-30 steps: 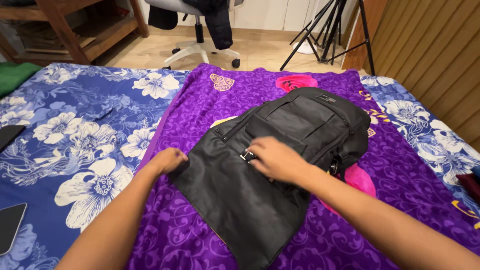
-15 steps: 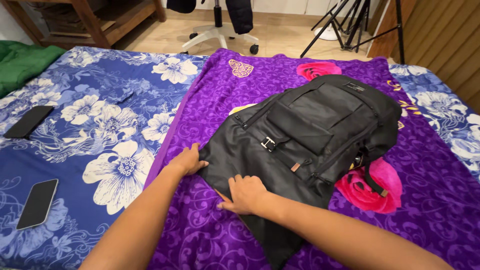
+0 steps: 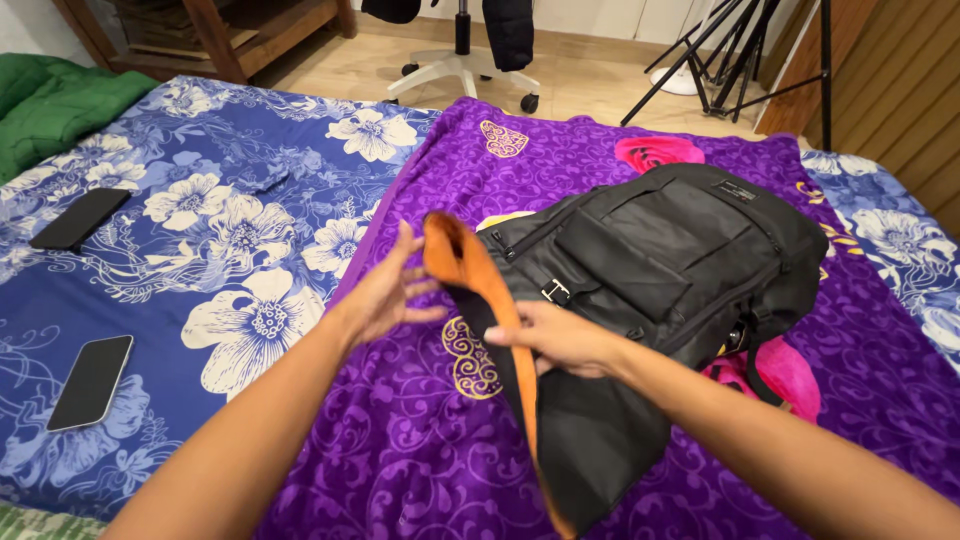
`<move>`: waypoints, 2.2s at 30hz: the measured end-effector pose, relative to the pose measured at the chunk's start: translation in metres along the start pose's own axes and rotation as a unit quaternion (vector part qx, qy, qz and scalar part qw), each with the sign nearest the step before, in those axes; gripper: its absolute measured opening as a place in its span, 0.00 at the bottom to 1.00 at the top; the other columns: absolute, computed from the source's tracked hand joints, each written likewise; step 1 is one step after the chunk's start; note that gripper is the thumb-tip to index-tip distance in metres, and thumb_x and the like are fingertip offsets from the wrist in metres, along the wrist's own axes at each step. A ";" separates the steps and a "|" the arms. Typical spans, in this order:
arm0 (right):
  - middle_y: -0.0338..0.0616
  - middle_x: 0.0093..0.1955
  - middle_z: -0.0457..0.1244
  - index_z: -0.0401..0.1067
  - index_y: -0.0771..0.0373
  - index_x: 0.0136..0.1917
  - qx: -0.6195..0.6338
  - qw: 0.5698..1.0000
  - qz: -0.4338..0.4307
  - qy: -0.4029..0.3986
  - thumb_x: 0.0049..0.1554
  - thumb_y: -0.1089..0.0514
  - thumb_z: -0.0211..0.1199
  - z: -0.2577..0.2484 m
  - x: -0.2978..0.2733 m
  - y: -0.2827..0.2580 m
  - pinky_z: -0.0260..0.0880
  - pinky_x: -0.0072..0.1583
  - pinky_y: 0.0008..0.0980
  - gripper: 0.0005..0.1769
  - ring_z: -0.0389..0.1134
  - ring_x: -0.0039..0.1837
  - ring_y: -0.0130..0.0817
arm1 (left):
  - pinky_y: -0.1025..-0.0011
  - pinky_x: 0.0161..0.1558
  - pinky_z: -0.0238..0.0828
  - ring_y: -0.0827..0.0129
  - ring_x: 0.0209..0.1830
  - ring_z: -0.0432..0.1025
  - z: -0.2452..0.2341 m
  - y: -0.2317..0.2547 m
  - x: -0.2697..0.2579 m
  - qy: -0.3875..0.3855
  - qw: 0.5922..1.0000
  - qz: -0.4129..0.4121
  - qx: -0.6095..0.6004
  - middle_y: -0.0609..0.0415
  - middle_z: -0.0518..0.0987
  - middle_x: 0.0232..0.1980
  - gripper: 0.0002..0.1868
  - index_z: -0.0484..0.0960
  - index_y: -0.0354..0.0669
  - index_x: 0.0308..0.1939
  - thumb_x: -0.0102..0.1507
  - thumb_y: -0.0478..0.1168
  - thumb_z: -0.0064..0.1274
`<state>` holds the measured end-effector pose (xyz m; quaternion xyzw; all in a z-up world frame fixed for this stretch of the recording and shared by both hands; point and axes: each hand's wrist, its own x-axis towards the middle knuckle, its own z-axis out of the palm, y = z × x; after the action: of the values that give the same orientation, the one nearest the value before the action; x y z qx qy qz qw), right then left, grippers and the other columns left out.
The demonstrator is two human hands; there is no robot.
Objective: The person opens a black backpack on a bed and takes out folded clothes, stacking them beside the bag. They open the compartments, place a bottle inside, zip the pockets, adjust the straps, and finally pull a gray garment back out of the main compartment.
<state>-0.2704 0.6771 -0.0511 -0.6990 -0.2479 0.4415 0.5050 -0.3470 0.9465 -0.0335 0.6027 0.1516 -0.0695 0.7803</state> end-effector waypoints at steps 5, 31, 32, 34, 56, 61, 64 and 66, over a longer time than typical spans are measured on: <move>0.38 0.48 0.64 0.68 0.59 0.62 0.063 0.997 -0.038 -0.010 0.61 0.46 0.65 0.005 -0.024 -0.035 0.68 0.44 0.31 0.21 0.65 0.46 0.27 | 0.37 0.67 0.69 0.47 0.74 0.63 0.064 -0.015 -0.035 -0.039 0.988 -0.140 0.046 0.35 0.60 0.75 0.48 0.49 0.49 0.79 0.64 0.72 0.40; 0.43 0.59 0.70 0.72 0.62 0.62 0.065 0.964 -0.044 0.255 0.64 0.38 0.50 -0.062 -0.105 -0.131 0.72 0.59 0.37 0.29 0.71 0.56 0.32 | 0.54 0.48 0.78 0.49 0.44 0.82 0.073 0.008 -0.031 -0.023 0.787 0.089 0.611 0.40 0.85 0.42 0.28 0.85 0.36 0.44 0.68 0.58 0.43; 0.44 0.59 0.70 0.72 0.62 0.62 0.075 0.962 -0.048 0.257 0.64 0.38 0.50 -0.058 -0.104 -0.132 0.72 0.59 0.38 0.28 0.71 0.56 0.33 | 0.58 0.45 0.82 0.52 0.40 0.86 0.085 0.011 -0.023 -0.111 0.842 0.071 0.524 0.40 0.87 0.39 0.29 0.85 0.35 0.45 0.68 0.58 0.40; 0.45 0.58 0.70 0.71 0.62 0.61 0.094 0.959 -0.055 0.261 0.64 0.38 0.51 -0.052 -0.100 -0.133 0.72 0.58 0.38 0.27 0.71 0.56 0.34 | 0.62 0.50 0.81 0.56 0.50 0.82 0.111 0.005 -0.011 -0.255 0.886 0.097 0.375 0.43 0.86 0.49 0.27 0.85 0.40 0.55 0.68 0.54 0.39; 0.32 0.62 0.60 0.52 0.56 0.73 -0.169 0.972 -0.043 0.156 0.59 0.38 0.56 -0.078 -0.020 0.024 0.70 0.54 0.29 0.36 0.64 0.57 0.20 | 0.68 0.65 0.65 0.67 0.67 0.70 0.169 -0.043 0.049 -0.086 0.987 0.135 0.029 0.49 0.75 0.68 0.26 0.68 0.41 0.72 0.69 0.43 0.43; 0.50 0.51 0.67 0.71 0.74 0.63 -0.196 0.942 0.080 0.260 0.61 0.50 0.56 -0.094 0.002 0.034 0.69 0.51 0.37 0.26 0.65 0.49 0.32 | 0.64 0.53 0.69 0.62 0.54 0.73 0.163 -0.040 0.071 -0.055 0.986 0.097 0.127 0.48 0.81 0.55 0.23 0.80 0.41 0.61 0.68 0.48 0.43; 0.47 0.47 0.65 0.66 0.69 0.63 -0.074 0.955 0.080 0.277 0.59 0.55 0.49 -0.108 -0.003 0.022 0.69 0.48 0.40 0.23 0.65 0.47 0.37 | 0.68 0.54 0.69 0.65 0.50 0.77 0.151 -0.025 0.081 -0.018 0.961 0.192 0.197 0.49 0.86 0.48 0.26 0.86 0.31 0.49 0.69 0.52 0.43; 0.44 0.47 0.66 0.65 0.65 0.64 -0.141 0.944 0.056 0.294 0.58 0.54 0.46 -0.111 -0.012 0.010 0.68 0.50 0.36 0.23 0.66 0.48 0.34 | 0.66 0.52 0.70 0.64 0.48 0.78 0.136 -0.014 0.088 0.029 0.945 0.184 0.269 0.48 0.85 0.46 0.25 0.84 0.32 0.49 0.68 0.52 0.44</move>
<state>-0.1809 0.6102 -0.0446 -0.8747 -0.1081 0.2041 0.4261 -0.2469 0.8187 -0.0435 0.8096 0.0368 0.0544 0.5833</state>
